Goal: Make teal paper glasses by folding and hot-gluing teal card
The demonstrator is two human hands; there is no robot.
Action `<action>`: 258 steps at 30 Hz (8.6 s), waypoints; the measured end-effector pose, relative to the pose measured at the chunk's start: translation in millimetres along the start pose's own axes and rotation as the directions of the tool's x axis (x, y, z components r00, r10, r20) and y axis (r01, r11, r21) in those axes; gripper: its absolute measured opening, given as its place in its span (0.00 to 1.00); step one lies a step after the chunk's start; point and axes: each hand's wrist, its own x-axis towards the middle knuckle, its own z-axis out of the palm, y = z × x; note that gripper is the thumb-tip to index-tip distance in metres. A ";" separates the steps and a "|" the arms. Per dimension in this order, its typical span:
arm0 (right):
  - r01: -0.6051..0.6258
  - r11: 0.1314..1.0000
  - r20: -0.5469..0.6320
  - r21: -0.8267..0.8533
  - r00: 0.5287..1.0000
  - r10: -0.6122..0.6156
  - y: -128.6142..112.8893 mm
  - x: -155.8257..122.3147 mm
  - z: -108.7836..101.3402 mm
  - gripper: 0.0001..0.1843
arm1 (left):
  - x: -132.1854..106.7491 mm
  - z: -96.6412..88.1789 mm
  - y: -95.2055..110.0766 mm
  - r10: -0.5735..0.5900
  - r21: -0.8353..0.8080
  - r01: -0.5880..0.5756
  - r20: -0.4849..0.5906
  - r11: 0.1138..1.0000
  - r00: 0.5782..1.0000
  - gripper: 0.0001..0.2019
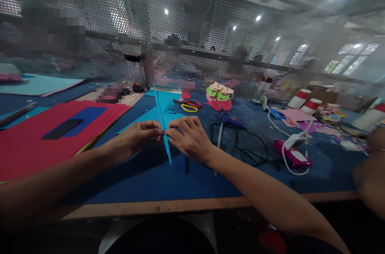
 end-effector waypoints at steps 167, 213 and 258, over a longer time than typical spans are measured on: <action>-0.632 0.415 0.469 0.655 0.770 0.433 -5.5 6.0 18.7 0.20 | 1.1 -2.2 -14.7 0.163 0.134 -0.163 0.011 0.977 0.987 0.13; -0.643 0.483 0.498 0.595 0.766 0.406 -4.5 4.8 19.3 0.16 | 1.3 1.6 -10.9 0.202 0.245 -0.196 0.000 0.950 0.979 0.18; -0.675 0.401 0.515 0.619 0.734 0.442 -7.0 8.3 13.3 0.13 | 2.1 0.3 -13.5 0.169 0.164 -0.170 0.022 0.972 0.985 0.17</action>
